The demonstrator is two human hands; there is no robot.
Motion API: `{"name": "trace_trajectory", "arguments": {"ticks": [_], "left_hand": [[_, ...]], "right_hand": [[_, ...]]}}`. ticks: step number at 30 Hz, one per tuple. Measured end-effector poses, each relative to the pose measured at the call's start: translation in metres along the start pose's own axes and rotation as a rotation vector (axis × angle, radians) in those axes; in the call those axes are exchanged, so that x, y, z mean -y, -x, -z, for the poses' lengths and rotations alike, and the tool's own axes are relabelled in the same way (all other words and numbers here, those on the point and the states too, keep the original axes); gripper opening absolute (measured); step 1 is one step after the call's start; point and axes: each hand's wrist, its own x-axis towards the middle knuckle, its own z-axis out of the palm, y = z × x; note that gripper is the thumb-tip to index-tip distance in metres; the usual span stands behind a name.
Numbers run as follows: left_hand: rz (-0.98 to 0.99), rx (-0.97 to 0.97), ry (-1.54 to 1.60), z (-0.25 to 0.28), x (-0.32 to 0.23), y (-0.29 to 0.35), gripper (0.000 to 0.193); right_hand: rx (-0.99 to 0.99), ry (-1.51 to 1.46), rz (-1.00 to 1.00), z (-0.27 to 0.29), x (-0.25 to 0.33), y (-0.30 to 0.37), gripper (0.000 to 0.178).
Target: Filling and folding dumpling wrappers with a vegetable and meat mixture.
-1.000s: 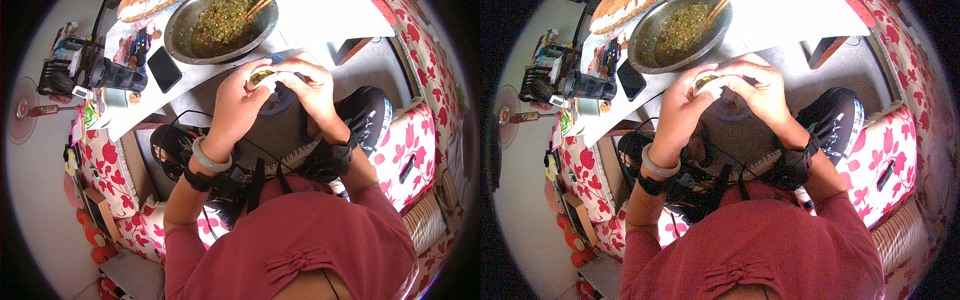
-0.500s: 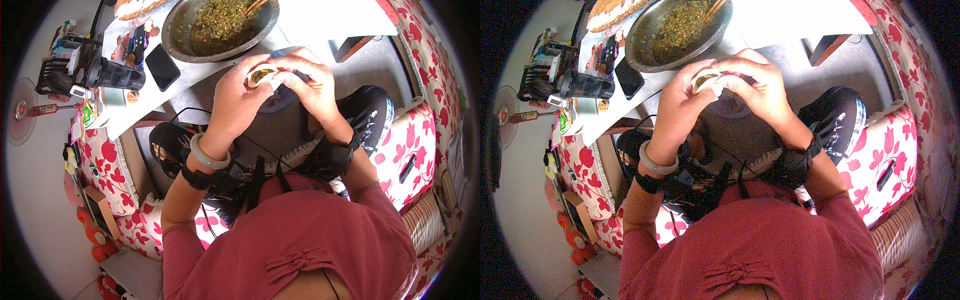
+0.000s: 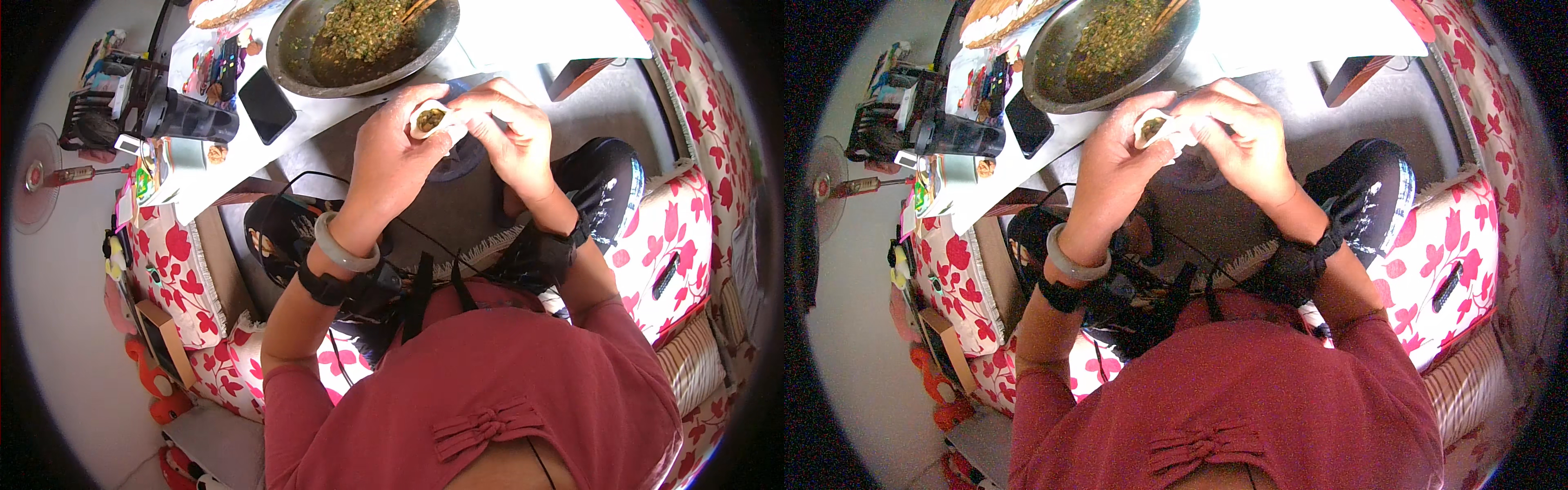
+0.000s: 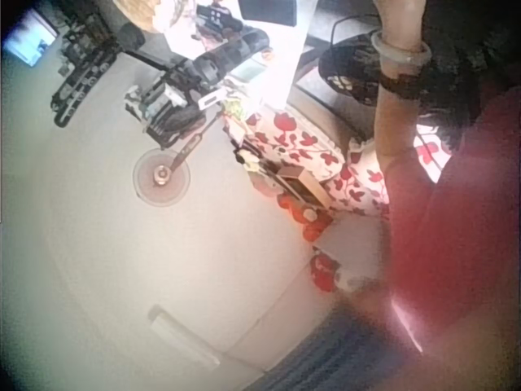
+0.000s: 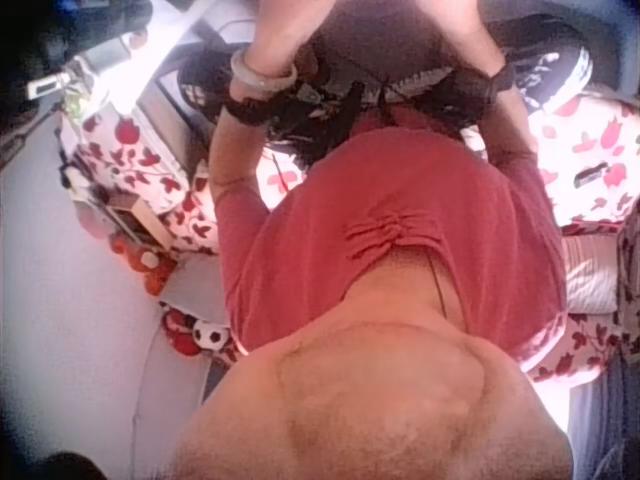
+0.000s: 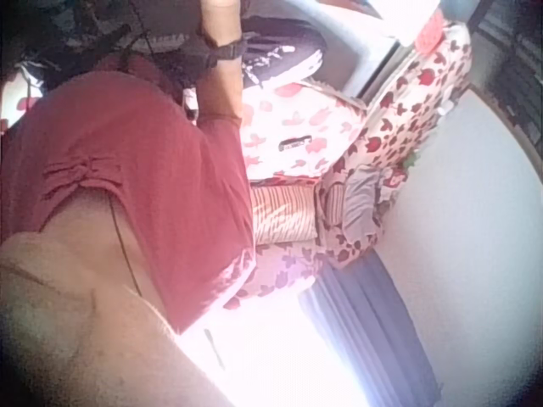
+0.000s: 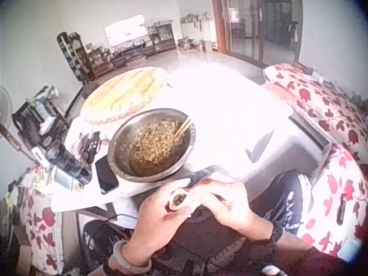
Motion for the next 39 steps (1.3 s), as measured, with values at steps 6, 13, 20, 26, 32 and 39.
{"name": "trace_trajectory", "arguments": {"ticks": [6, 13, 20, 26, 32, 39], "left_hand": [[-0.117, -0.065, -0.083, -0.002, 0.002, -0.001, 0.040], [-0.101, -0.142, 0.041, -0.005, 0.005, 0.001, 0.038], [0.157, -0.004, 0.542, -0.013, 0.016, 0.008, 0.027], [0.017, -0.166, 0.329, -0.017, 0.015, 0.009, 0.021], [-0.084, -0.252, 0.195, -0.019, 0.022, 0.009, 0.022], [-0.123, -0.257, 0.045, -0.016, 0.022, 0.011, 0.026]], "right_hand": [[0.091, 0.004, 0.033, 0.004, 0.004, -0.008, 0.018], [0.079, 0.317, 0.183, 0.002, 0.015, -0.014, 0.011], [-0.003, 0.279, 0.109, -0.005, 0.013, -0.010, 0.006], [-0.002, 0.109, -0.025, 0.000, 0.016, -0.008, 0.018], [0.069, 0.211, 0.111, 0.001, 0.015, -0.011, 0.020], [0.069, 0.228, 0.152, 0.000, 0.017, -0.009, 0.014]]}}
